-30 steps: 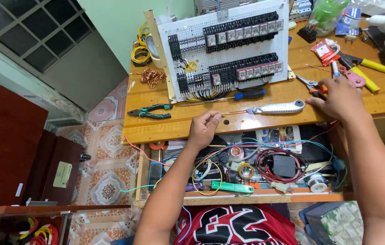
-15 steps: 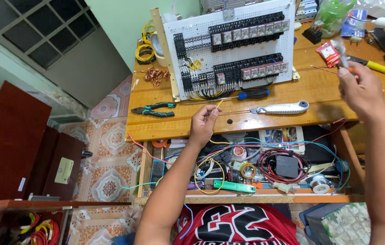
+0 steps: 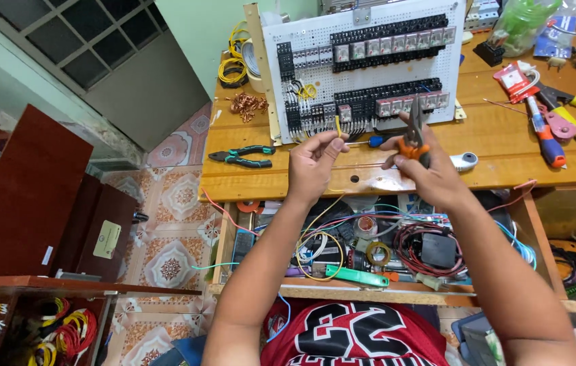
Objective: Stripping insulation from electrical cables and wires using pliers at a workbench
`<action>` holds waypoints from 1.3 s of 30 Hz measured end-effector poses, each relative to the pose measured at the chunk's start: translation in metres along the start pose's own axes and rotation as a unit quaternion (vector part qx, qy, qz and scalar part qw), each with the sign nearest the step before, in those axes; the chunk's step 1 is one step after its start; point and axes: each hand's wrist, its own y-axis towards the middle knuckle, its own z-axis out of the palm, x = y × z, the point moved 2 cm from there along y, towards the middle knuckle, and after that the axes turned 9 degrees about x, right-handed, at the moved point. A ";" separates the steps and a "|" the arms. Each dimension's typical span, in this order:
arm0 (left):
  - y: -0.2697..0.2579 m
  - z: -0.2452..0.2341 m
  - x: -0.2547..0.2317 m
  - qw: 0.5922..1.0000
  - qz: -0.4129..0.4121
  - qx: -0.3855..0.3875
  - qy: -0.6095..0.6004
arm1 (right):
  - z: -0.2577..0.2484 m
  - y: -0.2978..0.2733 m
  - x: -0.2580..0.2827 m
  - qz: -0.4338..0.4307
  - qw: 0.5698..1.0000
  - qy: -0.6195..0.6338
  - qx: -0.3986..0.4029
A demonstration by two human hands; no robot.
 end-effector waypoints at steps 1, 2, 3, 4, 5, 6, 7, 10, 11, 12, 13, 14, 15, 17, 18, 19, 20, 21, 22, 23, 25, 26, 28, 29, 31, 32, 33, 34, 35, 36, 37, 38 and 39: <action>0.001 0.004 -0.013 1.000 0.013 0.008 0.020 | 0.003 0.000 0.002 -0.003 1.000 -0.011 0.012; 0.002 0.009 -0.026 0.999 0.025 0.016 0.039 | 0.005 0.000 0.005 -0.006 0.999 -0.021 0.023; -0.001 0.014 -0.035 0.999 0.025 0.014 0.040 | 0.007 -0.002 0.005 -0.006 0.999 -0.020 0.025; -0.003 0.019 -0.044 0.997 0.023 0.017 0.066 | 0.007 -0.003 0.004 0.013 0.999 -0.034 0.016; -0.008 0.026 -0.053 0.995 0.020 0.021 0.091 | 0.008 -0.007 0.002 0.034 0.998 -0.048 0.005; -0.009 0.028 -0.054 0.995 0.017 0.021 0.091 | 0.013 -0.009 0.010 0.036 0.998 -0.046 0.005; -0.010 0.032 -0.055 0.993 0.022 0.034 0.109 | 0.018 -0.011 0.018 0.031 0.995 -0.093 0.023; -0.013 0.044 -0.057 0.988 0.031 0.057 0.141 | 0.021 -0.016 0.002 0.010 0.987 -0.154 0.044; -0.014 0.047 -0.058 0.985 0.034 0.064 0.157 | 0.021 -0.018 -0.010 -0.008 0.984 -0.168 0.049; -0.014 0.050 -0.059 0.985 0.034 0.066 0.157 | 0.021 -0.019 -0.009 -0.008 0.985 -0.168 0.047; -0.014 0.052 -0.060 0.983 0.038 0.072 0.164 | 0.022 -0.021 -0.009 -0.013 0.983 -0.181 0.035; -0.014 0.053 -0.060 0.981 0.042 0.077 0.171 | 0.022 -0.023 -0.009 -0.019 0.981 -0.194 0.024; -0.014 0.054 -0.058 0.981 0.042 0.079 0.171 | 0.021 -0.023 -0.012 -0.019 0.981 -0.193 0.022; -0.012 0.055 -0.054 0.980 0.039 0.084 0.177 | 0.017 -0.022 -0.017 -0.023 0.974 -0.224 0.011; -0.012 0.055 -0.052 0.980 0.038 0.086 0.177 | 0.016 -0.022 -0.015 -0.022 0.975 -0.223 0.010; -0.012 0.056 -0.050 0.979 0.036 0.091 0.178 | 0.015 -0.022 -0.012 -0.029 0.972 -0.231 0.013; -0.011 0.056 -0.048 0.979 0.033 0.096 0.179 | 0.014 -0.021 -0.009 -0.037 0.970 -0.238 0.015; -0.011 0.057 -0.045 0.979 0.035 0.097 0.179 | 0.013 -0.021 -0.008 -0.038 0.970 -0.239 0.013; -0.011 0.057 -0.041 0.977 0.034 0.095 0.186 | 0.013 -0.021 -0.007 -0.035 0.969 -0.243 0.016; -0.010 0.057 -0.038 0.976 0.032 0.093 0.193 | 0.013 -0.021 -0.007 -0.033 0.968 -0.247 0.018; -0.010 0.057 -0.039 0.973 0.032 0.095 0.206 | 0.014 -0.022 -0.008 -0.031 0.968 -0.249 0.015; -0.009 0.057 -0.040 0.970 0.030 0.096 0.220 | 0.014 -0.022 -0.009 -0.027 0.967 -0.251 0.014; -0.010 0.053 -0.031 0.965 0.039 0.103 0.238 | 0.012 -0.023 -0.017 -0.022 0.965 -0.260 0.013; -0.009 0.051 -0.027 0.959 0.046 0.110 0.258 | 0.011 -0.023 -0.021 -0.016 0.963 -0.267 0.013; -0.009 0.058 -0.054 0.952 0.069 0.130 0.270 | 0.010 -0.023 -0.014 -0.022 0.965 -0.261 0.010; -0.009 0.061 -0.067 0.943 0.089 0.150 0.283 | 0.011 -0.023 -0.011 -0.027 0.967 -0.253 0.009; -0.010 0.058 -0.052 0.943 0.088 0.149 0.283 | 0.012 -0.024 -0.014 -0.026 0.967 -0.253 0.010; -0.011 0.054 -0.038 0.942 0.098 0.128 0.293 | 0.014 -0.025 -0.017 -0.016 0.966 -0.257 0.010; -0.012 0.051 -0.023 0.940 0.109 0.106 0.304 | 0.015 -0.026 -0.020 -0.005 0.965 -0.262 0.011; -0.012 0.050 -0.018 0.941 0.108 0.105 0.305 | 0.016 -0.025 -0.020 -0.005 0.965 -0.262 0.012; -0.013 0.049 -0.013 0.942 0.124 0.086 0.300 | 0.017 -0.025 -0.020 -0.013 0.966 -0.260 0.003; -0.014 0.048 -0.008 0.943 0.141 0.066 0.295 | 0.017 -0.025 -0.020 -0.020 0.966 -0.257 -0.005; -0.015 0.048 0.010 0.943 0.141 0.068 0.294 | 0.020 -0.026 -0.028 -0.019 0.966 -0.258 -0.007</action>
